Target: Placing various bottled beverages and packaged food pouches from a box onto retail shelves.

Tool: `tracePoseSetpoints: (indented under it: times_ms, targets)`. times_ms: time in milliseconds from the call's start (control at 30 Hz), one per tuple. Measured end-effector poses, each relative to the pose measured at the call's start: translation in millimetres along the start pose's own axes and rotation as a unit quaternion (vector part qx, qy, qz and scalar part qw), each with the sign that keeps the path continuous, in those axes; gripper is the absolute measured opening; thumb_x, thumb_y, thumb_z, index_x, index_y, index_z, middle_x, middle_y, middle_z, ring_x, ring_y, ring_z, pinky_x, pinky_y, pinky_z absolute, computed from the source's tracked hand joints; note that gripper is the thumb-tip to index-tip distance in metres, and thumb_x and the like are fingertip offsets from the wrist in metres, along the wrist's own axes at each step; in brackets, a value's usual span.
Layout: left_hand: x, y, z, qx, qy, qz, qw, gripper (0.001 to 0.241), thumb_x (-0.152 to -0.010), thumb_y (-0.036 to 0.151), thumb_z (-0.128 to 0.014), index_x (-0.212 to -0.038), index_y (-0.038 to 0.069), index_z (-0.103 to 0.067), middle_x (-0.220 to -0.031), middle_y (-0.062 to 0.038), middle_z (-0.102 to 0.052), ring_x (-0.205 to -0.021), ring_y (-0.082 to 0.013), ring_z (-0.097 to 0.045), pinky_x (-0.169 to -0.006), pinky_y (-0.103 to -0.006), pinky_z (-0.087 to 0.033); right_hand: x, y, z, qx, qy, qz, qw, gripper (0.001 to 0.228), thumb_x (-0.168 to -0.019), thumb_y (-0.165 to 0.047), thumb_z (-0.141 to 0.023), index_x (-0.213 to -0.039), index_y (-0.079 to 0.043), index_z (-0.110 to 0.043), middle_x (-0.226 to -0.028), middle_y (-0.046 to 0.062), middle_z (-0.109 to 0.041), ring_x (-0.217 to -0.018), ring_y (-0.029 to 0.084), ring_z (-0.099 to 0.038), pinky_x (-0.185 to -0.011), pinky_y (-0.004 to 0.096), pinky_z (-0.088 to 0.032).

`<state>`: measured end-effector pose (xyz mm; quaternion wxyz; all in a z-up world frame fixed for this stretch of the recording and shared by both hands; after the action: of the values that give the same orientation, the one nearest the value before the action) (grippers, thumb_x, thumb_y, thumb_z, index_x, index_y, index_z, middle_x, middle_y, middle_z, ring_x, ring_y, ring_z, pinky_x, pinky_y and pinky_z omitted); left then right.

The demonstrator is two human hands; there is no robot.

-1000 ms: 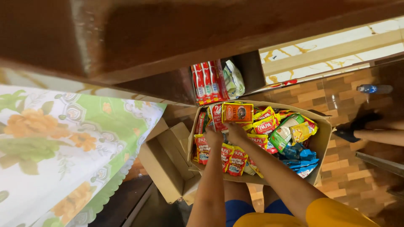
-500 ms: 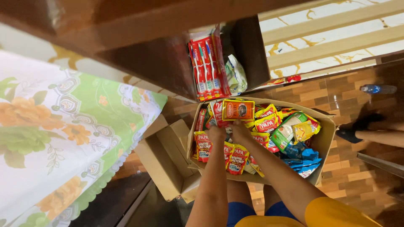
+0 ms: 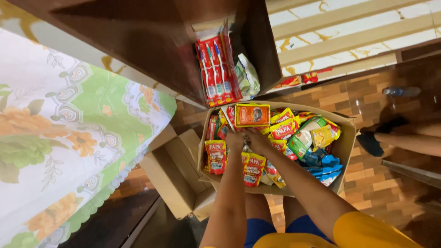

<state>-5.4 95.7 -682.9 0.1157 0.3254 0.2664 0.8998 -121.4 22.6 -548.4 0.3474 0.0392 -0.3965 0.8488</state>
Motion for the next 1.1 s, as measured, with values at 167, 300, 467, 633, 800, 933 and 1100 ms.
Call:
tracePoseSetpoints:
  times_ms: [167,300,467,633,800,933,1100]
  targets:
    - [34.9,12.6,22.7,0.014,0.038,-0.047,0.998,0.060,-0.074,0.041,-0.080,-0.107,-0.006,-0.062,-0.097,-0.028,-0.073,-0.094,-0.0450,-0.072,-0.082,-0.0501,-0.058,4.0,12.1,-4.2,0.001,-0.039,-0.017,0.999,0.064,-0.086,-0.022,-0.072,-0.146,-0.018,-0.050,-0.145,0.012,-0.056,-0.132,0.033,-0.054,-0.105,0.043,-0.048]
    - [89.9,7.8,45.7,0.371,-0.153,0.012,0.916,0.026,-0.084,0.009,-0.066,-0.107,-0.003,-0.067,-0.094,-0.015,-0.073,-0.079,-0.0313,-0.072,-0.060,-0.0424,-0.060,26.0,52.2,-19.3,-0.184,0.009,0.012,0.983,0.047,-0.093,-0.032,-0.077,-0.135,-0.014,-0.065,-0.127,0.012,-0.071,-0.116,0.025,-0.068,-0.098,0.040,-0.053]
    - [153.2,-4.5,86.3,0.403,-0.196,0.077,0.891,0.014,-0.095,0.006,-0.059,-0.104,-0.004,-0.062,-0.093,-0.014,-0.072,-0.077,-0.0265,-0.076,-0.062,-0.0366,-0.065,94.6,59.3,-4.8,-0.553,-0.127,-0.315,0.761,0.048,-0.100,-0.045,-0.063,-0.134,-0.012,-0.058,-0.103,0.010,-0.067,-0.084,0.020,-0.065,-0.075,0.040,-0.052]
    - [225.5,74.3,171.2,0.433,-0.257,0.056,0.862,0.024,-0.104,0.017,-0.058,-0.109,-0.005,-0.065,-0.094,-0.023,-0.072,-0.071,-0.0264,-0.074,-0.059,-0.0364,-0.063,152.9,-61.8,79.1,-0.672,-0.243,-0.379,0.588,0.056,-0.094,-0.053,-0.053,-0.128,-0.009,-0.060,-0.107,0.016,-0.073,-0.094,0.028,-0.073,-0.083,0.042,-0.058]
    - [285.0,148.5,234.3,0.385,-0.328,-0.019,0.863,0.038,-0.099,0.026,-0.061,-0.116,-0.008,-0.057,-0.094,-0.014,-0.078,-0.077,-0.0273,-0.078,-0.062,-0.0334,-0.062,153.5,-88.8,105.1,-0.838,-0.310,-0.170,0.415,0.044,-0.110,-0.033,-0.055,-0.133,0.004,-0.058,-0.124,0.020,-0.067,-0.111,0.033,-0.068,-0.109,0.048,-0.053]
    - [307.1,196.7,279.1,0.044,-0.117,-0.171,0.977,0.054,-0.105,0.042,-0.064,-0.105,-0.012,-0.065,-0.076,-0.018,-0.074,-0.072,-0.0267,-0.078,-0.062,-0.0379,-0.056,140.6,-113.9,171.7,-0.787,-0.174,-0.252,0.536,0.034,-0.101,-0.024,-0.053,-0.128,-0.004,-0.059,-0.126,0.015,-0.068,-0.115,0.032,-0.067,-0.106,0.053,-0.051]
    - [344.4,236.7,294.4,0.102,-0.062,-0.332,0.936,0.076,-0.088,0.037,-0.073,-0.137,-0.011,-0.040,-0.093,-0.017,-0.078,-0.081,-0.0288,-0.076,-0.068,-0.0398,-0.059,151.1,-104.5,193.7,-0.780,-0.192,-0.223,0.553,0.036,-0.103,-0.020,-0.055,-0.134,-0.002,-0.056,-0.128,0.019,-0.068,-0.118,0.034,-0.063,-0.107,0.052,-0.045]
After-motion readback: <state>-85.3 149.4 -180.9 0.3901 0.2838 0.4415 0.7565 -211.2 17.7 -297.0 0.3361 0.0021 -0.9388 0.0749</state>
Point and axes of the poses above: each hand's wrist, its own x-axis away from the middle knuckle, its own z-axis out of the back of the hand, y = z × x, the point moved 4 cm from there along -x, towards the middle knuckle
